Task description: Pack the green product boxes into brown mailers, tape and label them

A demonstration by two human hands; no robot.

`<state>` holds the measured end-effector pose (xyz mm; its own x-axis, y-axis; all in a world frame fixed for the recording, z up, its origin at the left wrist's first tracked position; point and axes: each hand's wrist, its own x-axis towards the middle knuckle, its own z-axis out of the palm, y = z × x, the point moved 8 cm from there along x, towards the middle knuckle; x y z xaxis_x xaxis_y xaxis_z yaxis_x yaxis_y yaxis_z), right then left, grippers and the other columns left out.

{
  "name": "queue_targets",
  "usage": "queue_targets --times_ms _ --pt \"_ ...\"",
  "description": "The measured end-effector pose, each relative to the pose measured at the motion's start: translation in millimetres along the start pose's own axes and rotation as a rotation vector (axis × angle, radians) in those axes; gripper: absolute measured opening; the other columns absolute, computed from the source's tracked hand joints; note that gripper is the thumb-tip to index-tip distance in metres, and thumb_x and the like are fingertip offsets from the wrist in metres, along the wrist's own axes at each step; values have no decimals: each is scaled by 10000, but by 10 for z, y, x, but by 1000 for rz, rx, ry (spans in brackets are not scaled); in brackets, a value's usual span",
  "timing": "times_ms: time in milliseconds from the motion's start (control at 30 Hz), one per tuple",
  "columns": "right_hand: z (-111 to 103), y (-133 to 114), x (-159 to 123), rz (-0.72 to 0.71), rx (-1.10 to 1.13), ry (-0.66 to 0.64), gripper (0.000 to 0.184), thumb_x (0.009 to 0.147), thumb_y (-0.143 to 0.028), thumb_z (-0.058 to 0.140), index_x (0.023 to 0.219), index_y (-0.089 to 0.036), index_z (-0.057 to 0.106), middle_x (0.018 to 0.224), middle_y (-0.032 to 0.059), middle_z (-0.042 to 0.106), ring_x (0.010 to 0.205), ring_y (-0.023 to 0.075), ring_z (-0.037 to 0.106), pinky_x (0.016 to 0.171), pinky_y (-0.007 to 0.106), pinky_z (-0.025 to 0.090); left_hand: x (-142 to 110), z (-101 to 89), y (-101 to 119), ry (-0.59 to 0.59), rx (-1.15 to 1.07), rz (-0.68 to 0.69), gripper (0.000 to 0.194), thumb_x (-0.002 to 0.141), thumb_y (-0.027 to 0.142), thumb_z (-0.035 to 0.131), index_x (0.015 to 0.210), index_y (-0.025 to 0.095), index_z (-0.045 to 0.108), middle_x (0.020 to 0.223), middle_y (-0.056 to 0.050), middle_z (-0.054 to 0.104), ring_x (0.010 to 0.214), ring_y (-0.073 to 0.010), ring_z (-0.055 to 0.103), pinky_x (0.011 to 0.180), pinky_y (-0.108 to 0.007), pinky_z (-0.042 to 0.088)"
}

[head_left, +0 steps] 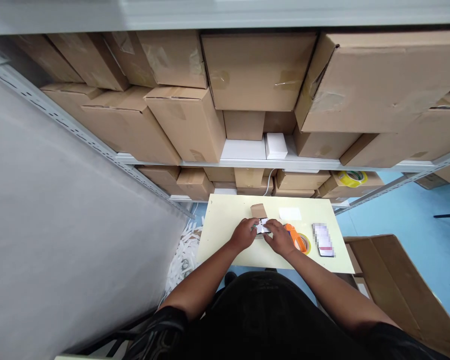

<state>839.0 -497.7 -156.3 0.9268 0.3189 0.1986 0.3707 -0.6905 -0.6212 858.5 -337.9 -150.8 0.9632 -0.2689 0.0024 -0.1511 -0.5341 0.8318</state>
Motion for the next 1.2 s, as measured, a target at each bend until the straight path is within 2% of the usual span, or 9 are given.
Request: queue_targets --times_ms 167,267,333,433,600,733,867,967,1200 --pt "30 -44 -1 -41 -66 25 244 912 -194 594 1145 -223 664 1159 123 659 1068 295 622 955 472 555 423 -200 -211 174 -98 -239 483 813 126 647 1291 192 624 1312 -115 636 1058 -235 660 946 -406 563" --pt "16 -20 -2 -22 -48 59 249 903 -195 595 1149 -229 618 1139 119 649 1062 294 622 939 469 561 570 -209 -119 130 -212 -197 413 834 145 637 1243 201 644 1314 -95 626 1013 -203 667 886 -357 581" --pt "15 16 -13 -4 -23 91 252 896 -211 603 1147 -227 584 1157 124 630 1088 296 621 932 469 568 522 -251 58 117 -206 -41 323 838 147 634 1153 207 672 1280 -75 622 999 -185 657 848 -322 585" --pt "25 83 -47 35 27 142 287 892 -259 614 1167 -218 540 1199 138 600 1075 290 634 871 457 591 259 -286 269 94 -73 147 267 839 131 631 1086 218 682 1201 -58 620 1004 -179 646 856 -316 584" --pt "67 190 -95 139 131 121 360 888 -306 627 1222 -228 517 1195 115 611 926 243 676 801 418 599 -121 -141 354 -4 187 310 237 842 120 646 1052 219 690 1161 -77 629 1134 -235 608 1021 -409 543" --pt "94 225 -106 205 166 36 294 893 -331 627 1165 -242 559 1131 93 645 934 244 687 822 410 591 -148 2 266 -38 228 304 231 844 87 610 1015 215 699 1130 -92 642 1148 -263 577 1036 -457 524" --pt "99 249 -118 254 172 19 352 882 -369 652 1198 -244 559 1094 86 665 930 254 697 825 427 592 -89 35 180 12 199 240 295 788 27 587 983 213 707 1084 -86 636 1129 -267 561 1017 -463 525" --pt "112 269 -126 280 172 20 355 880 -368 652 1200 -247 558 1067 82 674 920 254 698 817 427 592 -74 54 181 2 190 259 283 787 28 593 964 205 722 1079 -93 639 1125 -269 558 1008 -454 522" --pt "123 235 -137 226 182 34 312 901 -351 605 1183 -228 558 1124 101 659 916 239 693 812 416 591 -127 137 187 -88 283 324 234 849 83 597 953 208 766 1074 -103 667 1103 -274 575 994 -463 516"
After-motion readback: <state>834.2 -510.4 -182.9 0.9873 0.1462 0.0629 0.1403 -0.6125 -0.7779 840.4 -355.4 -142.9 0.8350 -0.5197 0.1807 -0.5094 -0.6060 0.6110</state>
